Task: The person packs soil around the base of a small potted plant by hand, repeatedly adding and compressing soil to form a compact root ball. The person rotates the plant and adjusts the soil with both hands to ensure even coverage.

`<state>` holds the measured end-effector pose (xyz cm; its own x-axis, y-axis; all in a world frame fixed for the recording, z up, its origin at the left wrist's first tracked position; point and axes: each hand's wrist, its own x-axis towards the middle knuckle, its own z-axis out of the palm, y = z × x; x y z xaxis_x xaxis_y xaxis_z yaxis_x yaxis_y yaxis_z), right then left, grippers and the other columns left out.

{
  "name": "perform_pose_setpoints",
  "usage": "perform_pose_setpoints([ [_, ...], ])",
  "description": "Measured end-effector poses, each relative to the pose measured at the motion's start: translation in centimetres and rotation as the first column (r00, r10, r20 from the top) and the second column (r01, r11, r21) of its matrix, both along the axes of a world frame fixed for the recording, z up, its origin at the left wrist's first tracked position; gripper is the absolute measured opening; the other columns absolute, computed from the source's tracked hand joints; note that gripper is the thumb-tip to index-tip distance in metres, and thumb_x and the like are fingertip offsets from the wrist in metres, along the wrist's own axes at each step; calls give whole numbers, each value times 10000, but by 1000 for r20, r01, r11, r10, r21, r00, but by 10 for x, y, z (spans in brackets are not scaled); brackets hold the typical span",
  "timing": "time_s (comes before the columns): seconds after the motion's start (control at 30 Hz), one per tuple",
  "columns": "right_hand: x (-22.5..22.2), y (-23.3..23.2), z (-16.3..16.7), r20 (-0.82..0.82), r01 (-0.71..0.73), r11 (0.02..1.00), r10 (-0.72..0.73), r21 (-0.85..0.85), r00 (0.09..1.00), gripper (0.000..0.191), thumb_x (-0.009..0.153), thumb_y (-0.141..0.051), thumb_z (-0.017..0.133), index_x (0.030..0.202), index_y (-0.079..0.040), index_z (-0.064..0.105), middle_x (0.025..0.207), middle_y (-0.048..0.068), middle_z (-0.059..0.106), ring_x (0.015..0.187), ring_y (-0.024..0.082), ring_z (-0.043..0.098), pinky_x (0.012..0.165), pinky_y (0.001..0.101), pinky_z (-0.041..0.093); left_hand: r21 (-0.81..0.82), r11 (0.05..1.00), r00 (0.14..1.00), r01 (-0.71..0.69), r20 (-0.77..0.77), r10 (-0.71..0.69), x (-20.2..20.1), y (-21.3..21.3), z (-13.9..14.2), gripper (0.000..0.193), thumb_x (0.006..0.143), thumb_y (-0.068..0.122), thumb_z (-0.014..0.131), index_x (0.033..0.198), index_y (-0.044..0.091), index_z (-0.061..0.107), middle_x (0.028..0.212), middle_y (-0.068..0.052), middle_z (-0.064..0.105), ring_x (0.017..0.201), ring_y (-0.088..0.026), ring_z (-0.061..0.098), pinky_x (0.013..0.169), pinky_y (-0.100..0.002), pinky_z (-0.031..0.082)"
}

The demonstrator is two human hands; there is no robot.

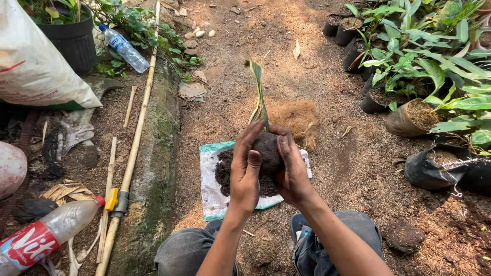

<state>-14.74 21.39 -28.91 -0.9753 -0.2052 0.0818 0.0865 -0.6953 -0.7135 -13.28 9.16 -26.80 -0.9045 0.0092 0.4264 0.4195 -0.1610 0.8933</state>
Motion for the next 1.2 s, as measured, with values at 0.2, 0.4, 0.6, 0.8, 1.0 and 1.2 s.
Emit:
perform_pose_setpoints([
  [0.2, -9, 6, 5, 170, -20, 999, 13, 40, 985, 479, 1022, -421, 508, 1420, -160, 464, 1311, 95, 604, 1188, 239, 636, 1032, 461, 533, 115, 983, 985, 145, 81, -155, -6, -12, 5, 744, 1022, 584, 376, 1610, 129, 361, 1657, -66, 386, 1539, -229, 339, 1255, -399, 274],
  [0.4, -15, 7, 3, 204, -68, 997, 72, -27, 976, 532, 1033, -453, 499, 1474, -157, 461, 1391, 76, 590, 1255, 222, 614, 1074, 445, 521, -213, 976, 999, -43, 7, 46, -15, -14, 1, 590, 1092, 466, 491, 1555, 100, 500, 1621, -93, 514, 1528, -279, 428, 1284, -418, 311],
  [0.6, -20, 4, -4, 271, -100, 995, 104, -27, 957, 545, 1012, -484, 484, 1472, -192, 460, 1395, 81, 591, 1250, 237, 617, 1053, 468, 523, -304, 946, 993, -113, -47, 104, -21, -23, -4, 534, 1124, 402, 348, 1522, 93, 525, 1563, -87, 547, 1422, -263, 473, 1220, -384, 276],
  [0.8, -34, -10, -10, 283, -86, 996, 79, 13, 956, 545, 1021, -484, 468, 1465, -169, 462, 1398, 83, 592, 1261, 243, 617, 1068, 475, 522, -50, 999, 990, -20, 136, 27, -31, -27, -4, 467, 1102, 328, 437, 1484, 106, 588, 1533, -87, 600, 1409, -232, 523, 1233, -379, 354],
  [1.0, -44, -7, -6, 228, -139, 990, 132, 14, 965, 520, 1032, -470, 471, 1440, -148, 473, 1372, 98, 598, 1255, 259, 612, 1076, 498, 513, 199, 977, 975, 71, 191, -110, -39, -31, -4, 512, 1081, 254, 521, 1578, 162, 438, 1554, -95, 551, 1448, -238, 489, 1236, -395, 356],
  [1.2, -49, -17, -9, 240, -114, 992, 100, 46, 966, 511, 1021, -494, 433, 1420, -175, 452, 1364, 99, 581, 1232, 262, 625, 1038, 513, 534, 39, 999, 981, -16, 196, 8, -48, -33, -12, 472, 1069, 328, 430, 1473, 141, 586, 1552, -74, 553, 1472, -236, 471, 1238, -393, 339],
])
